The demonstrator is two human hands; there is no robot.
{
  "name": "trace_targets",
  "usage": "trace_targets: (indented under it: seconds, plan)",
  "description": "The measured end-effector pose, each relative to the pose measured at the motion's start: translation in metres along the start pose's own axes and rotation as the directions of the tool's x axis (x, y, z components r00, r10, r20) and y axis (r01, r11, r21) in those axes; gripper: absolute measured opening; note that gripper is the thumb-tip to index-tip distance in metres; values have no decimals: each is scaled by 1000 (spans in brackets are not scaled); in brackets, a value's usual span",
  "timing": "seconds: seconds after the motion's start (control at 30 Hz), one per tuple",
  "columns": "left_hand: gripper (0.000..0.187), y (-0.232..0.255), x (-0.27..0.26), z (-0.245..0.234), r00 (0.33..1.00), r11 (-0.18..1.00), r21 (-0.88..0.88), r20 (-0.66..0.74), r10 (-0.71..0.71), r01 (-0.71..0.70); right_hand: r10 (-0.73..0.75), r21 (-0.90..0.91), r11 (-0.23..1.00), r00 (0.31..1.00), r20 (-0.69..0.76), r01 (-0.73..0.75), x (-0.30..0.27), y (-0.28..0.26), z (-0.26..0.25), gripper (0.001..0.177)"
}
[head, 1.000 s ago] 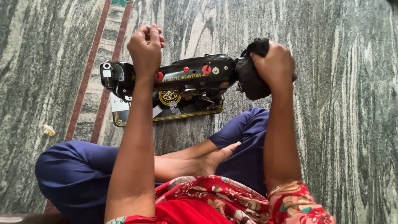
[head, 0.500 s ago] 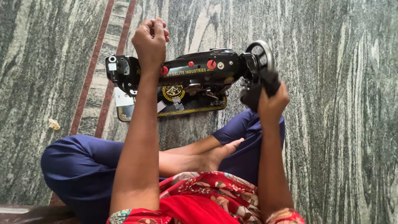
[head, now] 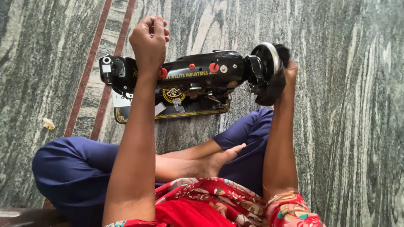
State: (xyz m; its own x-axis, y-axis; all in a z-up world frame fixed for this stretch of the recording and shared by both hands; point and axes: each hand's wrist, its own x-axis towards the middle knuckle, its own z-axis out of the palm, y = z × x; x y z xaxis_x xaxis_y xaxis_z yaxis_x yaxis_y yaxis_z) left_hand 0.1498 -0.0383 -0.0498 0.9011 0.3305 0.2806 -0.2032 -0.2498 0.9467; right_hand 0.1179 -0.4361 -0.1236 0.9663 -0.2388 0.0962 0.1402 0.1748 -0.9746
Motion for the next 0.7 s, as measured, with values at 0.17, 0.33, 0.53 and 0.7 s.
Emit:
trace_targets:
  seconds: [0.17, 0.33, 0.53, 0.7]
  plan:
    - [27, 2, 3, 2, 1000, 1000, 12, 10, -16, 16, 156, 168, 971, 983, 96, -170, -2, 53, -33, 19]
    - [28, 2, 1, 2, 1000, 1000, 25, 17, -14, 14, 252, -39, 968, 960, 121, -249, -47, 47, -55, 10]
    - [27, -1, -2, 1, 1000, 999, -37, -1, 23, -23, 216, -3, 976, 972, 90, -216, -77, 5, -53, 12]
    - [26, -1, -1, 1, 999, 999, -34, -20, 25, -26, 131, -130, 985, 978, 160, -111, -43, -40, -42, 14]
